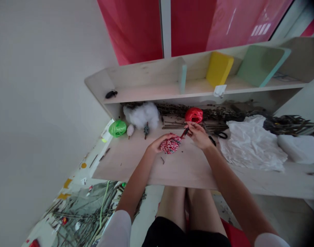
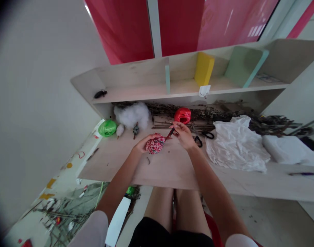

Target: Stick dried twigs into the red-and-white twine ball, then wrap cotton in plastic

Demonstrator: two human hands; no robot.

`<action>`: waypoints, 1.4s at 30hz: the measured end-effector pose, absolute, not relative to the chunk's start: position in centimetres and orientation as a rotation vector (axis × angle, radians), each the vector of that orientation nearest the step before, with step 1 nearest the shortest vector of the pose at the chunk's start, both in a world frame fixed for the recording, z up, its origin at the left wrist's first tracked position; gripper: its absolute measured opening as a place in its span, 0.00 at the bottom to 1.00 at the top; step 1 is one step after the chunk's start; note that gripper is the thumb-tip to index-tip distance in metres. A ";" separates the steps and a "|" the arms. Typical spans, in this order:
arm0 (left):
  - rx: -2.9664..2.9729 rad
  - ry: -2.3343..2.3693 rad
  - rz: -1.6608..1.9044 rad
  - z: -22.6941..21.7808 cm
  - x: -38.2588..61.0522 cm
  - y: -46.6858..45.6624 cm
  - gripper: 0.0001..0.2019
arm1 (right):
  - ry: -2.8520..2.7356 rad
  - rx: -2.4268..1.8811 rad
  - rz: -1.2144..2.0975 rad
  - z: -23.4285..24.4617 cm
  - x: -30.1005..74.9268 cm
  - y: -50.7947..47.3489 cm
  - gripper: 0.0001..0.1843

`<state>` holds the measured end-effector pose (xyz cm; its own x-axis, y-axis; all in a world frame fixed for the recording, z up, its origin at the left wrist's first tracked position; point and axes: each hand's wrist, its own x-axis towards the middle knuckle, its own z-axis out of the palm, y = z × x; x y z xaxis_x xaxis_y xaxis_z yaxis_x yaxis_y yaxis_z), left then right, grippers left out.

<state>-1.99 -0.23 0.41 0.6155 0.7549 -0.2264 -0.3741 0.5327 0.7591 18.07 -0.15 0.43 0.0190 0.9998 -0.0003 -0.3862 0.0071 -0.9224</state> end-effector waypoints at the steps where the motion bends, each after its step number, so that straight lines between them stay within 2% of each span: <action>1: 0.778 0.564 0.661 0.5 -1.8 -0.4 0.10 | -0.885 -0.892 1.374 0.4 18.0 -0.2 0.20; 7: 0.888 0.643 0.598 0.9 -1.4 -0.5 0.13 | -0.943 -0.998 1.322 0.4 17.7 -0.4 0.23; 12: 0.851 0.736 0.680 0.9 -1.3 -0.3 0.14 | -1.367 -1.170 1.330 0.9 17.0 -1.3 0.28; 19: 0.929 0.844 0.625 1.6 -0.6 -1.1 0.23 | -1.663 -1.291 1.004 0.8 17.0 -1.1 0.25; 24: 0.960 0.884 0.672 1.7 -0.2 -1.2 0.24 | -1.721 -1.308 1.103 1.5 18.0 -1.3 0.21; 30: 1.026 0.972 0.660 2.3 -0.4 -1.3 0.24 | -1.643 -1.306 1.101 2.7 19.3 -1.8 0.25; 35: 1.054 0.962 0.598 2.6 -0.9 -1.4 0.23 | -1.395 -1.257 1.175 1.8 19.6 -1.1 0.28; 42: 1.013 0.895 0.571 2.5 -1.7 -1.1 0.20 | -1.476 -1.295 0.815 1.3 18.8 -0.9 0.32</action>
<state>-1.74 -1.09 2.53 0.5300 0.7649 -0.3660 -0.0097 0.4370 0.8994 18.76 -0.88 1.35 0.0394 0.9716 0.2334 0.3204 0.2090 -0.9239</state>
